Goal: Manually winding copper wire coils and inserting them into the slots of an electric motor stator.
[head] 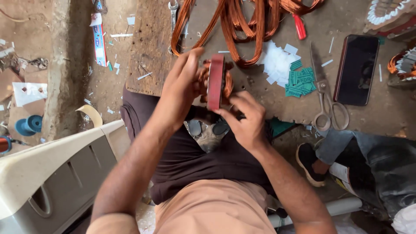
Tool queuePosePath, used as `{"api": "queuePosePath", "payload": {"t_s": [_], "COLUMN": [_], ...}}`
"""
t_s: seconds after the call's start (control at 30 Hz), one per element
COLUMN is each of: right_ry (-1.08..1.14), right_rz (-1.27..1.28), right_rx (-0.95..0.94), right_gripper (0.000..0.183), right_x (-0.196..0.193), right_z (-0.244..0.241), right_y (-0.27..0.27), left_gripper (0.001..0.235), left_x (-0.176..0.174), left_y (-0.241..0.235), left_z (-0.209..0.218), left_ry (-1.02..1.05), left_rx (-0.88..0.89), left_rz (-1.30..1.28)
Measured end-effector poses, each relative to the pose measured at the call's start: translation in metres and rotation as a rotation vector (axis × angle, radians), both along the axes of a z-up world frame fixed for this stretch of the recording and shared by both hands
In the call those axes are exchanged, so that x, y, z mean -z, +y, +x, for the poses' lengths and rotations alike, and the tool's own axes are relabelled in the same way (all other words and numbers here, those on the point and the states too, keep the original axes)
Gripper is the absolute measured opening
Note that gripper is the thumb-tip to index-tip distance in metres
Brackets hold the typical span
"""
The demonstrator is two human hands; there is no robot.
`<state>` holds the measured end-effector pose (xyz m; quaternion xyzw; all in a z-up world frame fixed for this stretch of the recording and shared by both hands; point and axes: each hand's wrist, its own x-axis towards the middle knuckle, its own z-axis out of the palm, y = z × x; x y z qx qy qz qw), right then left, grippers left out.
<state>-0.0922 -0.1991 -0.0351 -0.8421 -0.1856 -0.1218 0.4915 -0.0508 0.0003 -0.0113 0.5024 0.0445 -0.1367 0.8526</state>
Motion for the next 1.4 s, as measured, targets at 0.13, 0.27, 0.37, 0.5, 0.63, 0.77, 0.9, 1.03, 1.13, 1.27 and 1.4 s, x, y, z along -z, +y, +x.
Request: {"api": "queuePosePath", "payload": {"t_s": [0.13,0.27,0.37,0.5,0.63,0.77,0.9,1.03,1.13,1.27,1.4], "right_ry": [0.111,0.121,0.112,0.155,0.138,0.143,0.062,0.053,0.092,0.073,-0.011], "right_rz": [0.068,0.093,0.094,0.096,0.108,0.207,0.186,0.211,0.073,0.359,0.503], "right_rx": [0.009,-0.041,-0.051,-0.049,0.014,0.091,0.156,0.230,0.160,-0.076,-0.043], "right_gripper": [0.025,0.025,0.027,0.031,0.031,0.028,0.027,0.026,0.033,0.050,0.072], "right_x": [-0.006,0.003,-0.002,-0.002,0.022,0.020,0.020,0.027,0.020,0.016,0.021], "right_z": [0.010,0.007,0.011,0.012,0.002,-0.002,-0.011,-0.011,-0.005,0.026,0.060], "right_y": [0.000,-0.002,0.001,0.006,0.010,0.017,0.026,0.022,0.005,0.001,0.030], "left_gripper": [0.065,0.056,0.047,0.044,0.043,0.040,0.040,0.038,0.045,0.087,0.109], "left_x": [0.030,0.035,0.034,0.037,0.046,0.045,0.050,0.058,0.059,0.060,0.050], "left_y": [0.002,0.004,0.010,0.014,0.002,-0.009,-0.022,-0.021,-0.012,0.003,-0.018], "left_z": [-0.032,-0.040,-0.028,-0.023,-0.034,-0.043,-0.054,-0.056,-0.050,-0.022,0.012], "left_ry": [-0.272,-0.552,-0.654,-0.692,-0.589,-0.576,-0.542,-0.523,-0.531,-0.565,-0.546], "left_rx": [-0.124,-0.111,-0.110,-0.056,-0.109,-0.298,-0.393,-0.488,-0.432,-0.313,-0.231], "left_rz": [0.104,0.672,0.800,0.800,0.803,0.828,0.739,0.739,0.729,0.543,0.469]}}
